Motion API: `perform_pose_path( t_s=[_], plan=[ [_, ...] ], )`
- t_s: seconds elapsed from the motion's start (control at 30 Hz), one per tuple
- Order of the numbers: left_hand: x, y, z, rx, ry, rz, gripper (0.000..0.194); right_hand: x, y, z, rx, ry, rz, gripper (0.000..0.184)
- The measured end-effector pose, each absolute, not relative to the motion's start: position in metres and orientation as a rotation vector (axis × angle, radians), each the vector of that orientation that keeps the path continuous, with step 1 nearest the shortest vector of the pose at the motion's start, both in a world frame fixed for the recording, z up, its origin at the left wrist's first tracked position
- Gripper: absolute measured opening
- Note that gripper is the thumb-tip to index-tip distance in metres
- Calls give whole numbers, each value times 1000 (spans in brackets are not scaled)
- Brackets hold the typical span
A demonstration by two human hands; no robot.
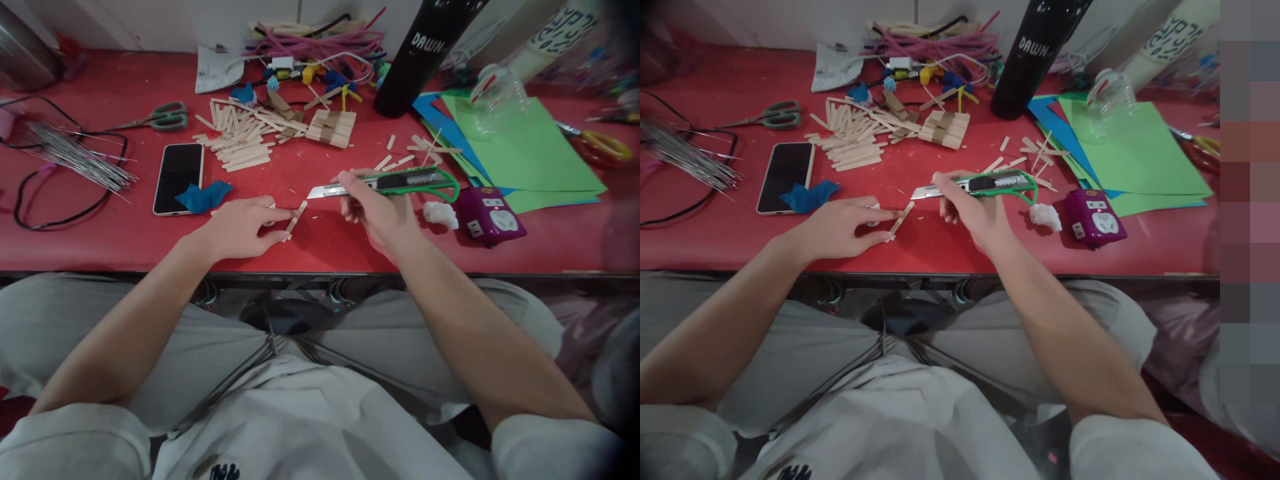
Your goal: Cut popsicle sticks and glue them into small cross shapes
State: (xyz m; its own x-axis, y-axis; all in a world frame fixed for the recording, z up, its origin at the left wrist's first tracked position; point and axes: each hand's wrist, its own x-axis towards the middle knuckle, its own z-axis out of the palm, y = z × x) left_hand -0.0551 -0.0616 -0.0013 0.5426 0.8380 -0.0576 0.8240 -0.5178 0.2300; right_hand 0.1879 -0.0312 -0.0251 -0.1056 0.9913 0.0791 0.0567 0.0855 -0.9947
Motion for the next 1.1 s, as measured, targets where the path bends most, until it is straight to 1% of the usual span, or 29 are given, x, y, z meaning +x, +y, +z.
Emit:
perform_pose_path(
  t_s=[0.07, 0.17, 0.3, 0.43, 0.53, 0.7, 0.8, 0.9, 1.1],
  plan=[
    [-54, -62, 0, 2570, 1407, 71, 43, 196, -30, -17, -1137, -1422, 1277, 33],
    [-53, -64, -1, 2606, 1417, 67, 45, 207, -28, -9, -1110, -1560, 1357, 26],
    [-51, -65, -5, 2698, 1427, 126, 44, 208, -30, -12, -1127, -1546, 1274, 22],
    [-49, -64, -8, 2720, 1420, 144, 48, 195, -34, -24, -1113, -1518, 1193, 31],
    [-48, -64, -7, 2688, 1408, 140, 54, 188, -35, -29, -1122, -1512, 1267, 33],
    [-46, -64, -6, 2672, 1456, 75, 62, 188, -35, -26, -1138, -1487, 1338, 44],
    [-45, -64, -5, 2683, 1462, 46, 64, 192, -35, -21, -1104, -1483, 1433, 42],
    [-45, -64, -5, 2675, 1472, 46, 64, 192, -35, -19, -1063, -1478, 1460, 39],
    [-44, -63, -4, 2636, 1488, 21, 67, 181, -34, -25, -1080, -1329, 1327, 40]
  ],
)
